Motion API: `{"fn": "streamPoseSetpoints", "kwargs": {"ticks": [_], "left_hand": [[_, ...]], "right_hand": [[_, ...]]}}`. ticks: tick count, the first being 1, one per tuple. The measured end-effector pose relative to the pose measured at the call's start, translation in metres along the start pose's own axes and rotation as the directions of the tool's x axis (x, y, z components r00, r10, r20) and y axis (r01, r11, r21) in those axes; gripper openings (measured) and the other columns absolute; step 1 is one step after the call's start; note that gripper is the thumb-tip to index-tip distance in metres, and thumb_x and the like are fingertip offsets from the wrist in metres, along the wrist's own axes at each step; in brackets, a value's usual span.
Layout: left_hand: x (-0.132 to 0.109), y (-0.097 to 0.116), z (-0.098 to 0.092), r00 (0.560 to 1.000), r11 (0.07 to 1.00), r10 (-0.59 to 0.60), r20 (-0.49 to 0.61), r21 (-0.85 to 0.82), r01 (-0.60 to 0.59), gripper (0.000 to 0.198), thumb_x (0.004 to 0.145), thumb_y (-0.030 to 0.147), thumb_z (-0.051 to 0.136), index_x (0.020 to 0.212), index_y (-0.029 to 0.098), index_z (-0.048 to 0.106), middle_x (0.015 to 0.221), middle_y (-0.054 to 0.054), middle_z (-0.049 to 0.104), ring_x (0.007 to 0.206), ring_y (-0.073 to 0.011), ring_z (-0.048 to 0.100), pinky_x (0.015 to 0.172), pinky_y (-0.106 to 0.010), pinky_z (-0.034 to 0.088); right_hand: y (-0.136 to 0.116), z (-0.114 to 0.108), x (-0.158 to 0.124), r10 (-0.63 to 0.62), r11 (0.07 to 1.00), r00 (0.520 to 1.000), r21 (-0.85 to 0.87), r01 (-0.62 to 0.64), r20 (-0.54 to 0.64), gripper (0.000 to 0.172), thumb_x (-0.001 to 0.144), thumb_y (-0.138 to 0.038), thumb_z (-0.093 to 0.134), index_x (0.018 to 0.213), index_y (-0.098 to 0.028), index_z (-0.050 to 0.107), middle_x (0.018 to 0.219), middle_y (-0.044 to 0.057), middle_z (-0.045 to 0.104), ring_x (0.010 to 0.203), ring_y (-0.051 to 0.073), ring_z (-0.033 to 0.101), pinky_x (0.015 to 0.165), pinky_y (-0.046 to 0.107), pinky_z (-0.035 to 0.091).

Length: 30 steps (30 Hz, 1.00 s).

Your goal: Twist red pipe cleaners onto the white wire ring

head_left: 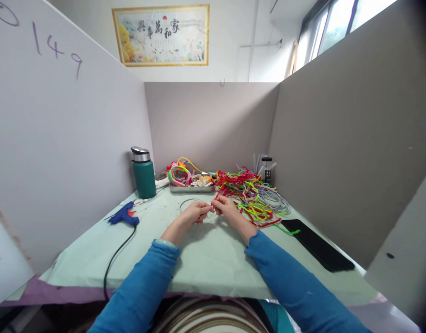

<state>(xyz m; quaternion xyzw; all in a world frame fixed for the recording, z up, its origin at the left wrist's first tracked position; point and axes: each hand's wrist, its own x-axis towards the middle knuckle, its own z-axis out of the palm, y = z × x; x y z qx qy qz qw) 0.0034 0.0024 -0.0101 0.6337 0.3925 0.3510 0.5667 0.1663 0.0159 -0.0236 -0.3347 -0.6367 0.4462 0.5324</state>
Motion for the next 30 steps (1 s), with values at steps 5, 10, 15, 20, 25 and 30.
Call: {"fn": "streamPoseSetpoints", "kwargs": {"ticks": [5,10,15,20,25,30], "left_hand": [[0.0022,-0.0023,0.0017,1.000,0.999,0.010,-0.001,0.032,-0.010,0.035,0.075,0.048,0.059,0.085,0.014,0.059,0.051,0.006,0.046,0.035,-0.0031,0.025,0.042,-0.021,0.032],[0.0031,-0.0037,0.0006,0.999,0.996,0.044,-0.013,0.078,-0.043,0.031,0.075,0.044,0.059,0.084,0.015,0.058,0.058,0.003,0.055,0.036,-0.0033,0.030,0.043,-0.022,0.034],[0.0001,0.0020,0.0039,0.994,0.993,0.098,0.046,0.066,-0.101,0.031,0.076,0.043,0.059,0.089,0.015,0.059,0.055,0.004,0.053,0.038,-0.0043,0.035,0.042,-0.020,0.033],[0.0036,-0.0021,0.0025,0.995,0.993,0.095,-0.023,0.066,-0.093,0.034,0.078,0.046,0.055,0.088,0.013,0.060,0.062,0.002,0.057,0.036,-0.0033,0.031,0.042,-0.022,0.036],[0.0048,-0.0029,0.0000,0.997,0.989,0.010,-0.076,0.147,0.001,0.030,0.075,0.042,0.057,0.077,0.013,0.061,0.056,0.001,0.055,0.035,-0.0040,0.031,0.039,-0.021,0.029],[0.0026,0.0016,0.0020,0.998,0.993,0.044,0.037,0.107,-0.048,0.031,0.073,0.043,0.059,0.079,0.013,0.063,0.054,0.002,0.054,0.037,-0.0040,0.033,0.041,-0.020,0.029]], "right_hand": [[-0.0001,-0.0033,0.0014,-0.033,0.999,0.997,-0.010,0.032,-0.063,0.032,0.072,-0.045,0.062,0.060,-0.019,0.047,0.044,-0.006,0.044,0.042,0.008,0.036,0.044,0.023,0.026],[-0.0019,-0.0053,0.0017,-0.038,0.999,0.993,-0.022,0.036,-0.115,0.033,0.071,-0.046,0.063,0.060,-0.019,0.047,0.045,-0.006,0.044,0.042,0.008,0.036,0.045,0.023,0.026],[-0.0018,-0.0049,0.0027,-0.009,0.999,0.991,0.041,0.015,-0.132,0.032,0.069,-0.044,0.064,0.059,-0.019,0.048,0.047,-0.005,0.046,0.043,0.008,0.037,0.045,0.024,0.028],[-0.0061,-0.0050,0.0026,-0.025,0.997,0.979,0.062,0.039,-0.202,0.029,0.068,-0.042,0.064,0.060,-0.019,0.048,0.048,-0.005,0.045,0.042,0.008,0.036,0.043,0.024,0.027],[-0.0073,-0.0048,0.0021,-0.049,0.998,0.970,0.030,0.058,-0.236,0.029,0.068,-0.042,0.064,0.060,-0.019,0.048,0.047,-0.006,0.044,0.042,0.008,0.035,0.043,0.024,0.026],[-0.0038,-0.0048,0.0036,-0.045,0.998,0.962,0.033,0.056,-0.269,0.031,0.068,-0.043,0.064,0.058,-0.020,0.046,0.046,-0.006,0.042,0.041,0.008,0.035,0.042,0.024,0.026]]}}
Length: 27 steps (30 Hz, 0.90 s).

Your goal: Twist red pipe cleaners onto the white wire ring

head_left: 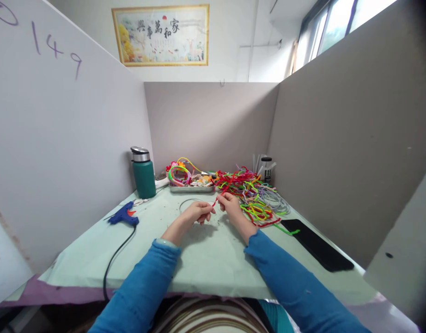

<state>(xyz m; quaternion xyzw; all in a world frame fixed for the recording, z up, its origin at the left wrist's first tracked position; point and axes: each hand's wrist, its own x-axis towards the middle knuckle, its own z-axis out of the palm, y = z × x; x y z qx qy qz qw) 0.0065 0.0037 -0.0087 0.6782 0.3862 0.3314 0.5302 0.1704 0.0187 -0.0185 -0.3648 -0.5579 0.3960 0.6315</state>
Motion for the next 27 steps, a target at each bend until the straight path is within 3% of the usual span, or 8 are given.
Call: {"fn": "streamPoseSetpoints", "kwargs": {"ticks": [5,12,17,27], "left_hand": [[0.003,-0.004,-0.003,0.990,1.000,-0.005,-0.140,-0.008,0.004,0.032,0.075,0.045,0.058,0.081,0.013,0.062,0.054,0.003,0.053,0.036,-0.0041,0.033,0.040,-0.020,0.027],[0.008,-0.011,-0.008,0.971,0.999,-0.030,-0.238,0.007,0.032,0.033,0.073,0.044,0.059,0.084,0.014,0.063,0.056,0.003,0.053,0.035,-0.0037,0.032,0.040,-0.021,0.028],[0.010,-0.015,-0.009,0.967,0.999,-0.015,-0.254,0.042,0.026,0.033,0.071,0.045,0.060,0.083,0.014,0.065,0.057,0.003,0.054,0.036,-0.0042,0.033,0.040,-0.022,0.028],[0.012,-0.018,-0.010,0.949,1.000,0.011,-0.314,0.023,-0.004,0.033,0.066,0.046,0.066,0.075,0.015,0.061,0.058,0.003,0.052,0.037,-0.0039,0.034,0.040,-0.022,0.028]], "right_hand": [[0.003,-0.002,0.002,-0.008,1.000,1.000,-0.017,0.008,-0.023,0.031,0.067,-0.044,0.065,0.060,-0.020,0.047,0.049,-0.005,0.045,0.042,0.008,0.035,0.042,0.024,0.026],[0.003,-0.001,0.001,-0.001,1.000,1.000,-0.011,0.001,0.008,0.032,0.068,-0.047,0.064,0.063,-0.019,0.049,0.052,-0.005,0.048,0.041,0.008,0.036,0.041,0.024,0.026],[0.005,0.003,-0.001,0.038,0.998,0.995,-0.051,-0.033,0.090,0.031,0.068,-0.046,0.065,0.066,-0.019,0.051,0.049,-0.005,0.048,0.040,0.008,0.037,0.040,0.023,0.025],[0.007,0.003,-0.001,0.024,0.994,0.989,-0.107,-0.008,0.148,0.029,0.071,-0.046,0.062,0.064,-0.019,0.052,0.045,-0.006,0.045,0.040,0.009,0.037,0.042,0.023,0.026]]}}
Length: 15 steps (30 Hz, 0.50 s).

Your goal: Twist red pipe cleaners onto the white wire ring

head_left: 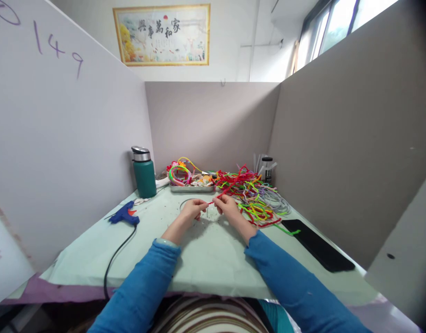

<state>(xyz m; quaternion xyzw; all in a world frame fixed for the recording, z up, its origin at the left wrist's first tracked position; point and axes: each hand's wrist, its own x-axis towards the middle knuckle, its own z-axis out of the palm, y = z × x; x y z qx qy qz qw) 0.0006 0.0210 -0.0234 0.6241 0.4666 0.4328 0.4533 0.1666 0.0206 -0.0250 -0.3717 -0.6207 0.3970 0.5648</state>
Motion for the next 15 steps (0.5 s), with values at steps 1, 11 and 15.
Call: {"fn": "streamPoseSetpoints", "kwargs": {"ticks": [1,11,15], "left_hand": [[-0.0004,0.0005,0.0002,1.000,1.000,0.000,-0.002,-0.009,0.000,0.033,0.066,0.046,0.067,0.075,0.015,0.061,0.058,0.004,0.052,0.037,-0.0038,0.034,0.040,-0.022,0.028],[0.0018,-0.0025,-0.0001,1.000,0.999,-0.009,-0.021,-0.036,0.008,0.032,0.065,0.045,0.068,0.073,0.015,0.058,0.054,0.004,0.048,0.037,-0.0045,0.034,0.040,-0.021,0.029],[-0.0014,0.0023,0.0006,0.999,0.998,-0.014,-0.034,-0.066,0.012,0.030,0.063,0.041,0.070,0.073,0.015,0.058,0.054,0.005,0.047,0.037,-0.0047,0.034,0.039,-0.021,0.029]], "right_hand": [[0.0000,0.0003,-0.0003,-0.005,1.000,1.000,-0.028,0.005,0.008,0.029,0.071,-0.045,0.062,0.063,-0.019,0.052,0.044,-0.006,0.045,0.040,0.009,0.037,0.042,0.023,0.027],[0.0021,0.0006,-0.0010,-0.048,0.992,0.998,-0.114,0.052,0.038,0.026,0.074,-0.041,0.059,0.062,-0.019,0.052,0.044,-0.005,0.045,0.042,0.009,0.038,0.043,0.023,0.028],[0.0040,0.0004,0.0000,-0.059,0.990,0.997,-0.126,0.064,0.045,0.026,0.074,-0.041,0.059,0.063,-0.019,0.053,0.044,-0.005,0.045,0.042,0.009,0.038,0.043,0.023,0.028]]}}
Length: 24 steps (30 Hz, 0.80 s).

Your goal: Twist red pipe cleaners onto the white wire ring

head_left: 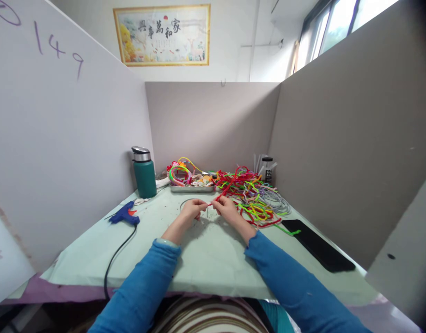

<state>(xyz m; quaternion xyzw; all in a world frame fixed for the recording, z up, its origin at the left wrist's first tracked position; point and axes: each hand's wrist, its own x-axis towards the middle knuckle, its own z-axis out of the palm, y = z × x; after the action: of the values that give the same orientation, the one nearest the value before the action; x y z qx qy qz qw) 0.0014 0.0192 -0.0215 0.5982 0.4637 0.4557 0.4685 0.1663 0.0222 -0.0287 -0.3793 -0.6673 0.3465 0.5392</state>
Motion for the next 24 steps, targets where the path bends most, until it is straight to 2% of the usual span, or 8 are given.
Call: {"fn": "streamPoseSetpoints", "kwargs": {"ticks": [8,10,13,15,17,19,21,24], "left_hand": [[-0.005,0.007,0.000,0.994,0.996,-0.034,0.102,-0.078,0.042,0.030,0.062,0.040,0.069,0.070,0.015,0.056,0.049,0.005,0.045,0.037,-0.0041,0.032,0.041,-0.021,0.028],[-0.003,0.007,0.000,0.996,0.999,-0.037,0.076,-0.020,0.038,0.028,0.064,0.040,0.067,0.070,0.015,0.056,0.050,0.005,0.046,0.038,-0.0049,0.034,0.041,-0.021,0.029],[0.000,0.007,-0.005,0.998,0.970,-0.007,-0.063,0.243,0.022,0.020,0.070,0.035,0.061,0.071,0.015,0.059,0.054,0.002,0.053,0.041,-0.0072,0.040,0.044,-0.021,0.031],[0.001,0.007,-0.010,0.983,0.871,0.087,-0.163,0.492,0.004,0.013,0.072,0.028,0.059,0.072,0.015,0.062,0.061,-0.001,0.060,0.050,-0.0100,0.048,0.050,-0.022,0.035],[0.000,0.010,-0.016,0.975,0.723,0.147,-0.168,0.691,0.010,0.010,0.070,0.021,0.059,0.074,0.017,0.066,0.075,-0.005,0.067,0.068,-0.0146,0.057,0.060,-0.023,0.039],[-0.002,0.014,-0.020,0.994,0.597,0.060,-0.092,0.801,0.038,0.019,0.066,0.014,0.059,0.082,0.019,0.070,0.088,-0.006,0.070,0.081,-0.0183,0.060,0.067,-0.025,0.041],[-0.007,0.020,-0.021,0.994,0.497,-0.098,-0.043,0.863,0.086,0.024,0.064,0.014,0.061,0.085,0.020,0.071,0.095,-0.007,0.070,0.087,-0.0210,0.061,0.071,-0.027,0.042],[-0.013,0.027,-0.019,0.989,0.374,-0.145,-0.003,0.926,0.058,0.019,0.063,0.021,0.065,0.081,0.022,0.071,0.095,-0.006,0.071,0.097,-0.0241,0.060,0.078,-0.028,0.042]], "right_hand": [[-0.002,0.000,0.000,0.034,0.999,0.999,-0.018,-0.035,-0.025,0.030,0.074,-0.044,0.059,0.060,-0.018,0.051,0.043,-0.005,0.044,0.041,0.009,0.037,0.043,0.023,0.028],[0.001,0.000,0.001,0.031,0.999,0.999,-0.031,-0.032,-0.042,0.031,0.074,-0.044,0.059,0.059,-0.018,0.051,0.043,-0.005,0.044,0.041,0.009,0.037,0.043,0.023,0.029],[0.009,-0.001,0.005,0.032,0.998,0.996,-0.052,-0.036,-0.080,0.031,0.073,-0.045,0.059,0.060,-0.018,0.052,0.043,-0.005,0.045,0.041,0.009,0.037,0.044,0.023,0.029],[0.015,-0.004,0.008,0.045,0.998,0.990,-0.046,-0.052,-0.132,0.030,0.073,-0.045,0.058,0.062,-0.018,0.052,0.044,-0.005,0.046,0.041,0.009,0.039,0.044,0.023,0.029],[0.018,-0.006,0.010,0.053,0.996,0.983,-0.065,-0.065,-0.174,0.030,0.073,-0.046,0.058,0.062,-0.018,0.051,0.045,-0.005,0.047,0.040,0.009,0.039,0.044,0.023,0.030],[0.020,-0.007,0.010,0.053,0.993,0.981,-0.097,-0.072,-0.189,0.030,0.074,-0.046,0.057,0.061,-0.018,0.051,0.045,-0.004,0.047,0.040,0.010,0.039,0.044,0.023,0.030],[0.019,-0.007,0.010,0.046,0.989,0.982,-0.131,-0.071,-0.184,0.030,0.073,-0.045,0.057,0.061,-0.018,0.051,0.045,-0.004,0.048,0.041,0.010,0.041,0.045,0.023,0.031],[0.018,-0.005,0.009,0.039,0.984,0.984,-0.166,-0.068,-0.174,0.030,0.073,-0.045,0.057,0.060,-0.018,0.051,0.047,-0.003,0.049,0.044,0.011,0.042,0.047,0.023,0.031]]}}
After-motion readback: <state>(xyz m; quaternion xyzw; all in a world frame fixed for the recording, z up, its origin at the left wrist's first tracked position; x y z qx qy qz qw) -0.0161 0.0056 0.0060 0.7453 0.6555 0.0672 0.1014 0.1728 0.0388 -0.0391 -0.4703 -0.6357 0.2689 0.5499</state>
